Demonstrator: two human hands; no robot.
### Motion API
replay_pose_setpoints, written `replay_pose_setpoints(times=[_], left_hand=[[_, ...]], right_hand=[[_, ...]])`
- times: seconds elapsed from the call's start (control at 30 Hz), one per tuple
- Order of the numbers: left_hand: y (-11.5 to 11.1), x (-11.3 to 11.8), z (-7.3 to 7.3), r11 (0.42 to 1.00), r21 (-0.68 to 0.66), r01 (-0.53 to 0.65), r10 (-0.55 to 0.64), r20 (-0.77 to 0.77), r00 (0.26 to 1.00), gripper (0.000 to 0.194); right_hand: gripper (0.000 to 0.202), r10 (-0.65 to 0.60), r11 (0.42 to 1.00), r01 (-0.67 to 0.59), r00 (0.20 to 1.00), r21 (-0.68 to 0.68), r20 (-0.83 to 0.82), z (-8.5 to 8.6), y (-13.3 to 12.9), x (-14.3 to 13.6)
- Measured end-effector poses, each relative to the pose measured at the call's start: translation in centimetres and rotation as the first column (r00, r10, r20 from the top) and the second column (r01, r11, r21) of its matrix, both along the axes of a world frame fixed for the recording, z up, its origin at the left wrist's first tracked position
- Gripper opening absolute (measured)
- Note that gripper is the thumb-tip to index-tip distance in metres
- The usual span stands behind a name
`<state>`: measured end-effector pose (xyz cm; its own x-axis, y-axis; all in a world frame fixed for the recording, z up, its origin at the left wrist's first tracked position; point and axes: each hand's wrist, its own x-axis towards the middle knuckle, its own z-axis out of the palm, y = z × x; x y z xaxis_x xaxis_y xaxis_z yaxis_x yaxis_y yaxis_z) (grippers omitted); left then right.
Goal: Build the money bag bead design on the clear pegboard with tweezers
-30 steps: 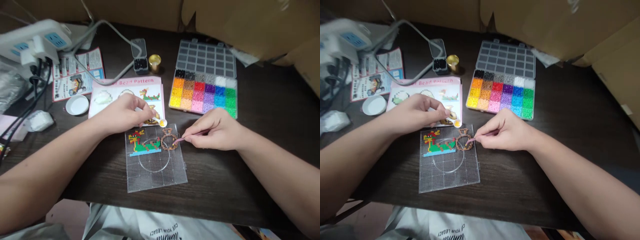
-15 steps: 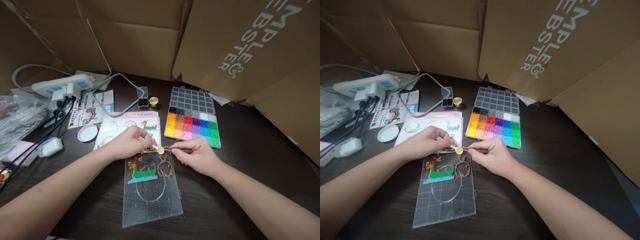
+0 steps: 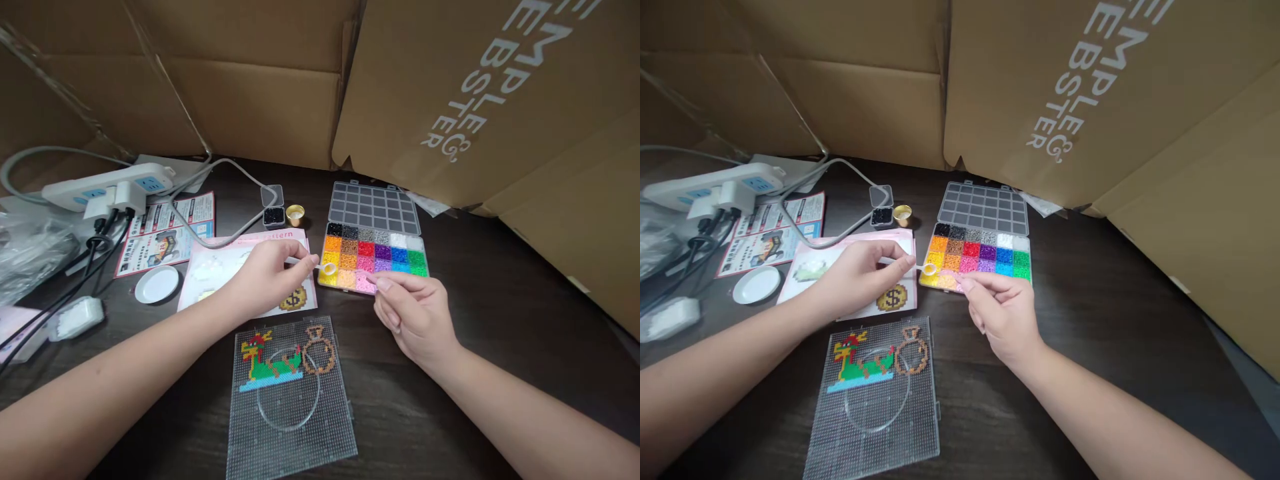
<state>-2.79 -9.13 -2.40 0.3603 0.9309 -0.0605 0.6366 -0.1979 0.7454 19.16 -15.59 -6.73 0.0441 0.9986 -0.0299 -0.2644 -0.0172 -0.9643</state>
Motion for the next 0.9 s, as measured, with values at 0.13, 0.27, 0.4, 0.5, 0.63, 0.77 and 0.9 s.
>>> replay_pose_setpoints(times=[0.13, 0.27, 0.4, 0.5, 0.63, 0.77, 0.9], left_hand=[[-0.3, -0.2, -1.3, 0.971, 0.210, 0.111, -0.085, -0.127, 0.988, 0.024], [-0.5, -0.7, -2.2, 0.849, 0.450, 0.276, -0.204, -0.204, 0.958, 0.016], [-0.6, -1.0, -2.2, 0.693, 0.602, 0.397, -0.300, -0.260, 0.918, 0.011], [-0.5, -1.0, -2.2, 0.641, 0.636, 0.429, -0.302, -0.305, 0.903, 0.011], [-0.4, -0.8, -2.3, 0.687, 0.622, 0.376, -0.277, -0.254, 0.927, 0.011], [-0.6, -0.3, -1.9, 0.874, 0.456, 0.169, -0.091, -0.188, 0.978, 0.018], [-0.5, 0.2, -1.1, 0.958, 0.285, -0.010, 0.031, -0.068, 0.997, 0.021]], right_hand=[[0.011, -0.034, 0.998, 0.031, 0.998, -0.053, -0.046, 0.5, 0.3, -0.1], [0.012, -0.081, 0.993, 0.072, 0.992, -0.095, -0.092, 0.7, 0.5, -0.3], [0.011, -0.078, 0.994, 0.068, 0.991, -0.090, -0.107, 0.8, 0.5, -0.3], [0.011, -0.079, 0.994, 0.070, 0.992, -0.088, -0.100, 0.7, 0.5, -0.3], [0.014, -0.110, 0.993, 0.109, 0.994, -0.054, -0.018, 0.6, 0.3, -0.4], [0.015, -0.193, 0.980, 0.182, 0.968, 0.075, 0.163, 0.8, -0.1, -0.6], [0.015, -0.208, 0.973, 0.167, 0.932, 0.157, 0.296, 1.2, -0.4, -0.9]])
